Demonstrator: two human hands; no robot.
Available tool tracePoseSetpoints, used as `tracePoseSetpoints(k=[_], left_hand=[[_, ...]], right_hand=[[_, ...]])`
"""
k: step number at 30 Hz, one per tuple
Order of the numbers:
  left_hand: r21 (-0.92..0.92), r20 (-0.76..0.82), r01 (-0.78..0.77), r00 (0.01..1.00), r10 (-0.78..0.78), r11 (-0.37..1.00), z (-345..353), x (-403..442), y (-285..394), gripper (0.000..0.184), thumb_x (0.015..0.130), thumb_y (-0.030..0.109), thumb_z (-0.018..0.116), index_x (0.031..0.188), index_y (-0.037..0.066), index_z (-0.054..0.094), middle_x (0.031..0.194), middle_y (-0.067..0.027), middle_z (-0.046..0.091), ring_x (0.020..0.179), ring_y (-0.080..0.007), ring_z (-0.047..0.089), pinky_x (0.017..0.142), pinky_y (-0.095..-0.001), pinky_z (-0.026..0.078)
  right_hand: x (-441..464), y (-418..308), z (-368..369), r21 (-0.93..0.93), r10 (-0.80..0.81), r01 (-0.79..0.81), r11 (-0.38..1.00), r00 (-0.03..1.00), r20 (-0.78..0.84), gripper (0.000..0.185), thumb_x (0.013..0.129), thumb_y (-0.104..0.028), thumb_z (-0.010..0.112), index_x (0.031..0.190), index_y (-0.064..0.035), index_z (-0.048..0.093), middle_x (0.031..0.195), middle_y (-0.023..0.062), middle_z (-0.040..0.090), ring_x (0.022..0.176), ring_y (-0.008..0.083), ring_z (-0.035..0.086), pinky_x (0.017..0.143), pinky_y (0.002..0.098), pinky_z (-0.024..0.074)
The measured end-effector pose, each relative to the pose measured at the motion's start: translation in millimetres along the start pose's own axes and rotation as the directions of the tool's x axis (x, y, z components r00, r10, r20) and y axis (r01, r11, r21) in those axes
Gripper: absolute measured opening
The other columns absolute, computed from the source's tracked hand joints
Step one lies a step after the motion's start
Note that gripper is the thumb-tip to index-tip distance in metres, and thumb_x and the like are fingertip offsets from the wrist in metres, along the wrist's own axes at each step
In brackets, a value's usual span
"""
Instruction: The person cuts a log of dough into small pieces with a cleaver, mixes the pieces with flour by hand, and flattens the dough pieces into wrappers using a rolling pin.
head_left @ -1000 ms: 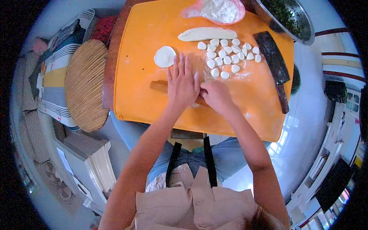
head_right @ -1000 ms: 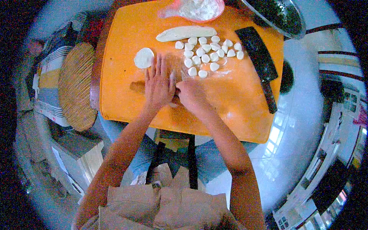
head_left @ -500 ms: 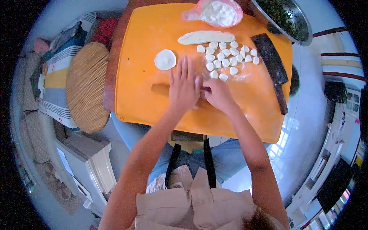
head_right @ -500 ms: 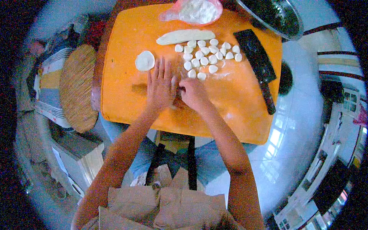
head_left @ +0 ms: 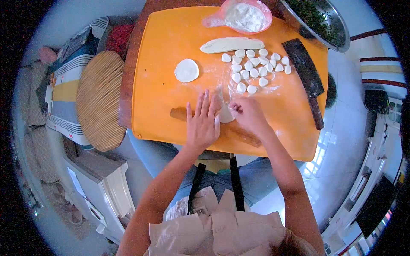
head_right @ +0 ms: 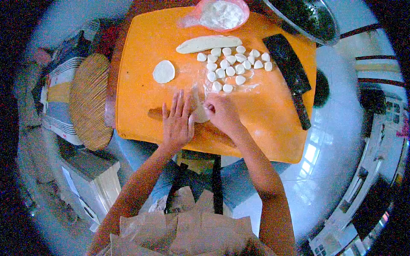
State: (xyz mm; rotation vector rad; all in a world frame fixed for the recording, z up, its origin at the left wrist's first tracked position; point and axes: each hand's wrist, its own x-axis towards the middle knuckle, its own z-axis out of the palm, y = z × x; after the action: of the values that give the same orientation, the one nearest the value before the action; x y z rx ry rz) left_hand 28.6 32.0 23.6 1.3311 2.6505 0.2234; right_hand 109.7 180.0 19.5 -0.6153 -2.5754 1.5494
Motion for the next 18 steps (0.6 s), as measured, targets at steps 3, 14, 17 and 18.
tracePoseSetpoints(k=[3,14,17,18], left_hand=[[-0.027,-0.144,0.016,0.989,-0.019,1.0,9.2,34.9,4.3,0.056,0.09,0.03,0.035,0.14,0.005,0.027,0.144,-0.0195,0.027,0.134,-0.0315,0.025,0.104,-0.0587,0.018],[-0.048,-0.06,0.004,0.998,-0.007,0.999,-2.5,30.4,6.8,0.059,0.091,0.032,0.037,0.141,0.003,0.023,0.148,-0.0181,0.018,0.137,-0.0315,0.017,0.105,-0.0586,0.014],[-0.067,-0.134,0.075,0.987,-0.083,0.995,7.3,58.8,8.5,0.059,0.091,0.031,0.038,0.14,0.003,0.023,0.147,-0.0184,0.019,0.137,-0.032,0.018,0.105,-0.0578,0.017],[-0.071,-0.162,0.031,0.986,-0.042,0.997,11.5,47.1,6.3,0.058,0.091,0.032,0.037,0.141,0.004,0.024,0.147,-0.0177,0.019,0.137,-0.0326,0.017,0.105,-0.0584,0.016]], right_hand=[[-0.8,-11.6,3.9,-0.457,0.084,-0.041,0.888,0.994,0.075,0.008,0.072,-0.011,0.065,0.074,-0.0037,0.063,0.074,0.014,0.063,0.061,0.0312,0.06,0.061,0.0391,0.0483],[-0.6,-5.2,8.2,-0.381,0.084,-0.066,0.922,0.996,0.029,0.01,0.071,-0.012,0.065,0.078,-0.0049,0.064,0.076,0.0152,0.063,0.068,0.029,0.061,0.063,0.0395,0.0483],[7.9,-9.0,2.4,-0.372,0.07,-0.057,0.926,0.997,0.02,0.009,0.072,-0.01,0.063,0.078,-0.0046,0.063,0.075,0.0147,0.062,0.069,0.0299,0.061,0.063,0.0415,0.048],[10.8,-9.4,-1.9,-0.308,0.066,-0.051,0.95,0.997,0.039,0.009,0.072,-0.008,0.06,0.079,-0.004,0.063,0.074,0.0151,0.062,0.07,0.0317,0.061,0.065,0.0442,0.0479]])
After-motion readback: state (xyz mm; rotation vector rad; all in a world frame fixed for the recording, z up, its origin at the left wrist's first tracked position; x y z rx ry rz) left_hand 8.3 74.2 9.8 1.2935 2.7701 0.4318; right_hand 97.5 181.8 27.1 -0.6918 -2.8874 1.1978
